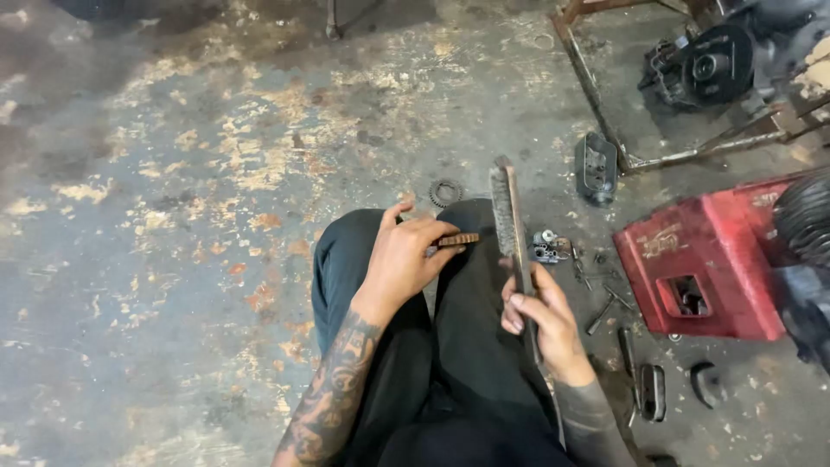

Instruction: Cleaning metal motorcycle gears using a wire brush to remove rust and debris.

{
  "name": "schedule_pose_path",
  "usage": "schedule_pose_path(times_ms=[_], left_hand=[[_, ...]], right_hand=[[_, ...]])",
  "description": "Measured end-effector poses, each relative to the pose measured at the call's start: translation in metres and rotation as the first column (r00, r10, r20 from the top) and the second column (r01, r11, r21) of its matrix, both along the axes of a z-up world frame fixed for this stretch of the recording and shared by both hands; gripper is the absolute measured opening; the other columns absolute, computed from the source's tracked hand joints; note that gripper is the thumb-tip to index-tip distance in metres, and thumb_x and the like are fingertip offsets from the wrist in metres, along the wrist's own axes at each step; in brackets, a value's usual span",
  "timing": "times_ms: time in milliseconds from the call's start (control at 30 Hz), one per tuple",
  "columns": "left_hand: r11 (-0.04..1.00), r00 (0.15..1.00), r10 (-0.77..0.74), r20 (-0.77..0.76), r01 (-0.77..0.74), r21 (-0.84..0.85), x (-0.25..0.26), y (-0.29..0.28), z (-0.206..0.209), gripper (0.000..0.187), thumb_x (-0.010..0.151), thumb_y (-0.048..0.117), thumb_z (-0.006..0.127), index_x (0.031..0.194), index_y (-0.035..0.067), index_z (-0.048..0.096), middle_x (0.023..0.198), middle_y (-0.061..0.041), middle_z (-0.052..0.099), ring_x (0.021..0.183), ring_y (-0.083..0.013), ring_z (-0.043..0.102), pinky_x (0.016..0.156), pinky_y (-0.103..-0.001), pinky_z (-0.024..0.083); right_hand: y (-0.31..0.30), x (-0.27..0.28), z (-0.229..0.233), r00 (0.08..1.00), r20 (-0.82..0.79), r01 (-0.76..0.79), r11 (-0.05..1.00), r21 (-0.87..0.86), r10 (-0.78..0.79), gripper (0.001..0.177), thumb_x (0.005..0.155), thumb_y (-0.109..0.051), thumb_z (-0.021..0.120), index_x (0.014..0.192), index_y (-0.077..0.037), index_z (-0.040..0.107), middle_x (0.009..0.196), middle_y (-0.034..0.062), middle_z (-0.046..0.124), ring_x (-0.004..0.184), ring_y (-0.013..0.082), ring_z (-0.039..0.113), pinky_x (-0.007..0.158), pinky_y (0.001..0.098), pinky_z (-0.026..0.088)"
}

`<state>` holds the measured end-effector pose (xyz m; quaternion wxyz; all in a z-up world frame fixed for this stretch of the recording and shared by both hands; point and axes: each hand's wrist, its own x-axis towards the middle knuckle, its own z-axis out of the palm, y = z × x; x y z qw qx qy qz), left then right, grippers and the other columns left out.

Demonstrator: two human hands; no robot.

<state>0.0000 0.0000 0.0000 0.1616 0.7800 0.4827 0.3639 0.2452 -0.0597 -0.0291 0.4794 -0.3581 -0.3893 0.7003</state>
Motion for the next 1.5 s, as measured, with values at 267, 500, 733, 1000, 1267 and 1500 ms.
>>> schedule_pose_path(times_ms=[267,500,733,1000,1267,1500], left_hand=[[0.999,0.997,0.046,-0.059,-0.044,0.031,-0.016,-0.007,-0.015,0.031,0.087,0.014,0.073,0.116,0.008,0.069,0.095,-0.007,0.075,0.097,-0.0272,0.07,0.116,-0.053,0.033],[0.974,0.996,-0.084,0.022,0.078,0.211,-0.018,-0.002,-0.02,0.023,0.09,0.012,0.072,0.113,0.011,0.069,0.1,-0.008,0.075,0.095,-0.0274,0.07,0.098,-0.043,0.047],[0.946,0.992,-0.125,0.025,0.111,0.305,-0.005,0.006,0.002,0.021,0.091,0.016,0.078,0.109,0.008,0.072,0.081,-0.006,0.068,0.078,-0.0248,0.065,0.076,-0.04,0.042],[0.975,0.959,-0.217,0.182,0.205,0.081,0.003,0.019,-0.003,0.026,0.083,0.02,0.078,0.104,0.008,0.069,0.095,-0.008,0.074,0.091,-0.028,0.07,0.09,-0.039,0.045],[0.984,0.971,-0.18,0.16,0.177,0.034,-0.021,0.0,-0.025,0.025,0.087,0.01,0.073,0.111,0.004,0.067,0.098,-0.013,0.072,0.099,-0.0316,0.07,0.113,-0.048,0.041],[0.97,0.96,-0.238,0.148,0.242,-0.012,-0.014,0.007,-0.021,0.022,0.094,0.008,0.067,0.115,0.0,0.064,0.101,-0.017,0.067,0.102,-0.0387,0.063,0.094,-0.044,0.048]], right_hand=[[-0.047,-0.008,-0.016,0.975,0.215,0.049,0.997,0.058,-0.06,0.08,0.088,-0.003,0.058,0.161,-0.003,0.028,0.099,0.0061,0.055,0.072,0.0107,0.051,0.062,0.0273,0.045],[-0.079,-0.008,-0.012,0.749,0.64,0.005,0.968,0.253,-0.171,0.08,0.093,-0.008,0.066,0.163,-0.008,0.027,0.104,0.0025,0.062,0.069,0.0058,0.054,0.06,0.0221,0.048],[-0.072,-0.002,-0.018,0.876,0.421,0.198,0.971,0.132,-0.235,0.085,0.089,-0.005,0.064,0.162,-0.008,0.023,0.105,0.0041,0.061,0.061,0.0053,0.051,0.049,0.0216,0.042],[-0.067,-0.005,-0.031,0.849,0.495,0.154,0.983,0.101,-0.184,0.083,0.09,-0.007,0.066,0.162,-0.008,0.026,0.101,0.0025,0.061,0.062,0.0041,0.05,0.051,0.0204,0.041],[-0.049,-0.011,-0.032,0.847,0.505,0.159,0.986,0.059,-0.167,0.081,0.09,-0.007,0.064,0.163,-0.011,0.028,0.097,-0.0006,0.06,0.059,0.0037,0.047,0.048,0.02,0.038],[-0.049,-0.003,-0.02,0.827,0.513,0.179,0.973,0.145,-0.229,0.078,0.093,-0.011,0.063,0.163,-0.009,0.029,0.095,0.0001,0.058,0.061,0.0046,0.045,0.051,0.0205,0.038]])
